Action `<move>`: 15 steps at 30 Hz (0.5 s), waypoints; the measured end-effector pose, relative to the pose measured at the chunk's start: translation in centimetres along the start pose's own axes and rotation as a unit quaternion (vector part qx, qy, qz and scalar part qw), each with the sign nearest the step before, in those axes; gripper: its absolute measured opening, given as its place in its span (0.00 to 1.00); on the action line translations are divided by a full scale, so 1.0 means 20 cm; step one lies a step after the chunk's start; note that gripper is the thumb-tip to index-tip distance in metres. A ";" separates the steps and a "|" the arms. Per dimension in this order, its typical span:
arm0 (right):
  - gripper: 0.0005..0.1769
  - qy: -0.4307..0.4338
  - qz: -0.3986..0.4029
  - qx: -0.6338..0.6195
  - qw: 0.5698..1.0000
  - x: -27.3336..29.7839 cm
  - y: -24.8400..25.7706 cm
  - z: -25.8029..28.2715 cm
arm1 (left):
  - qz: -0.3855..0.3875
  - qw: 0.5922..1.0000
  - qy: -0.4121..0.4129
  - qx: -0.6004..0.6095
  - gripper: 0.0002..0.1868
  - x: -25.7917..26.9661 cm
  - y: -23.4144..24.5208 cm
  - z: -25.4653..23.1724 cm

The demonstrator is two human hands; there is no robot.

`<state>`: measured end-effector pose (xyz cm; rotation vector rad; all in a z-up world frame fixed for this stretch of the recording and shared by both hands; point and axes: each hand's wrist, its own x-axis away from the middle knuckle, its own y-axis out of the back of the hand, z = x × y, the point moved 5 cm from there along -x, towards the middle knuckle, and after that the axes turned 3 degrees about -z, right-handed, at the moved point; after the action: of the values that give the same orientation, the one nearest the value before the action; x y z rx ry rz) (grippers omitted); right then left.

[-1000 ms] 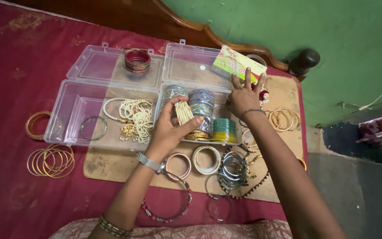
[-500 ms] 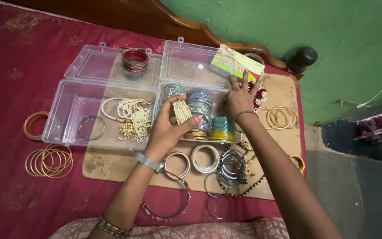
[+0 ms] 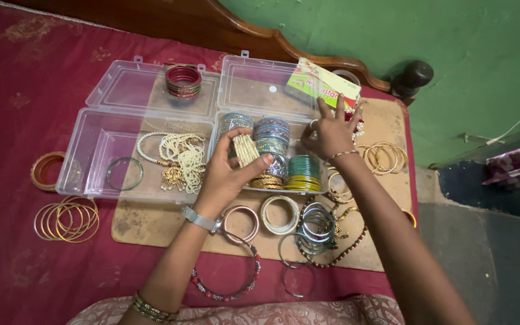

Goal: The person sits on a bed and sorts loose bangles and bracelets from the bedspread into stacks inside a clear plastic organizer box, grouping them by color and type and adding stacks one at a time.

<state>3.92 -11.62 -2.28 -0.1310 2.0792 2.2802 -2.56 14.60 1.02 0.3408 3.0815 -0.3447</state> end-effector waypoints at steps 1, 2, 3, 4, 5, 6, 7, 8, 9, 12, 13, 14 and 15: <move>0.10 -0.001 0.015 -0.007 1.000 0.00 0.00 -0.01 | 0.000 1.000 -0.003 -0.003 0.34 0.00 0.00 0.00; 0.11 -0.002 0.029 -0.014 0.999 0.00 0.00 -0.02 | 0.001 1.000 -0.006 -0.006 0.34 0.00 0.00 -0.01; 0.11 -0.003 0.044 -0.020 0.999 0.00 0.00 -0.04 | 0.001 1.000 -0.008 -0.009 0.33 0.01 0.00 -0.02; 0.11 0.004 0.052 -0.026 0.998 0.01 0.01 -0.05 | 0.004 1.000 -0.007 -0.006 0.33 0.01 -0.01 -0.02; 0.11 0.012 0.059 -0.032 0.998 0.02 0.02 -0.06 | 0.007 1.000 -0.006 -0.002 0.33 0.01 -0.01 -0.03; 0.11 0.019 0.067 -0.038 0.997 0.03 0.02 -0.07 | 0.009 1.000 -0.004 0.001 0.33 0.01 -0.02 -0.03; 0.12 0.026 0.071 -0.039 0.996 0.05 0.03 -0.08 | 0.014 1.000 0.000 0.005 0.34 0.02 -0.02 -0.03; 0.13 0.034 0.074 -0.040 0.996 0.06 0.04 -0.09 | 0.018 1.000 0.005 0.008 0.34 0.02 -0.03 -0.03; 0.14 0.042 0.077 -0.041 0.995 0.08 0.05 -0.08 | 0.021 1.000 0.009 0.012 0.35 0.03 -0.03 -0.03; 0.10 0.049 0.062 -0.042 0.996 0.15 0.07 -0.07 | 0.019 0.995 -0.017 -0.094 0.36 0.02 -0.06 -0.04; 0.10 0.048 0.054 -0.040 0.997 0.16 0.09 -0.06 | 0.036 0.994 -0.028 -0.101 0.36 0.00 -0.09 -0.04; 0.10 0.048 0.049 -0.037 0.997 0.18 0.10 -0.06 | 0.051 0.992 -0.038 -0.108 0.36 -0.02 -0.11 -0.04; 0.10 0.048 0.043 -0.034 0.997 0.20 0.11 -0.05 | 0.067 0.990 -0.047 -0.115 0.37 -0.05 -0.13 -0.03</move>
<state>-0.16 -12.94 -0.66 -0.1613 2.0907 2.4429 -2.18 11.98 2.26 0.5020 2.9437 -0.0007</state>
